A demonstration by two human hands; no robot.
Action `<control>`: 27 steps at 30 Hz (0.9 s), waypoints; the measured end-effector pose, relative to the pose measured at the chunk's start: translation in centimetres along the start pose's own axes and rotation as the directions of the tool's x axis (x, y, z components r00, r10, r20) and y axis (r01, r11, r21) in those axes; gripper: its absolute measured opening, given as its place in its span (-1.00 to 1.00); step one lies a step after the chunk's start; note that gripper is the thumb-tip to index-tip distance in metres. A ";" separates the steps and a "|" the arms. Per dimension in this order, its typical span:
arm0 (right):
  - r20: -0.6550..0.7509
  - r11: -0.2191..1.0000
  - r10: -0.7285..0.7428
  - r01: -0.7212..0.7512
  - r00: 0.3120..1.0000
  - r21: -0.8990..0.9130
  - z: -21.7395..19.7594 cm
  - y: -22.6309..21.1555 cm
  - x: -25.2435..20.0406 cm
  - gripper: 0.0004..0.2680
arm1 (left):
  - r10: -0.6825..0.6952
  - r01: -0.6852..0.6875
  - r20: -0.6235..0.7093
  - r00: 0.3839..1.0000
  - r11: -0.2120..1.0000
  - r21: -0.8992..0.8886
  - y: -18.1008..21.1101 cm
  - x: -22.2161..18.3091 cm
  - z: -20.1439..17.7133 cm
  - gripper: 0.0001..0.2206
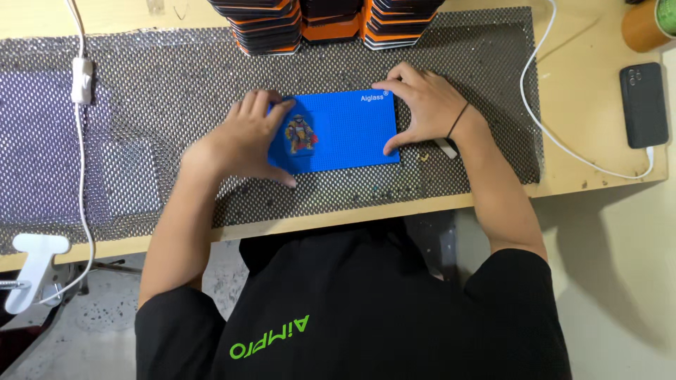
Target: The person removes a screen protector from a box, peels off a transparent film, and places the protector into a different folder or packaging sleeve.
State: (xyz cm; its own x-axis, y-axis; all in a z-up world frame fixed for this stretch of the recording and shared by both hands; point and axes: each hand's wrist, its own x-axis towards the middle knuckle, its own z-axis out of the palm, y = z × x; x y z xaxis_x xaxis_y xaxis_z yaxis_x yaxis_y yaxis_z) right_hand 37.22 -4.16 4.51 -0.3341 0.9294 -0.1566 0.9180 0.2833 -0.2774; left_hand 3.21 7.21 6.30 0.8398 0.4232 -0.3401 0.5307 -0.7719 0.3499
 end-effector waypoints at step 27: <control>-0.504 0.971 -0.105 0.198 0.857 0.134 1.4 0.8 1.7 -0.74 | 0.079 -0.054 -0.126 0.989 0.980 0.191 -1.3 1.2 2.1 0.34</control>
State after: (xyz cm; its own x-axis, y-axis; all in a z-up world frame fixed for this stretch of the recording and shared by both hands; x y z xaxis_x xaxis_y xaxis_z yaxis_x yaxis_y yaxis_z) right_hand 37.11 -2.72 2.69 -0.2749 0.8862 0.3729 0.7969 0.4270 -0.4273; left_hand 3.32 7.74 3.62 0.8869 0.4171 -0.1986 0.4528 -0.8701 0.1948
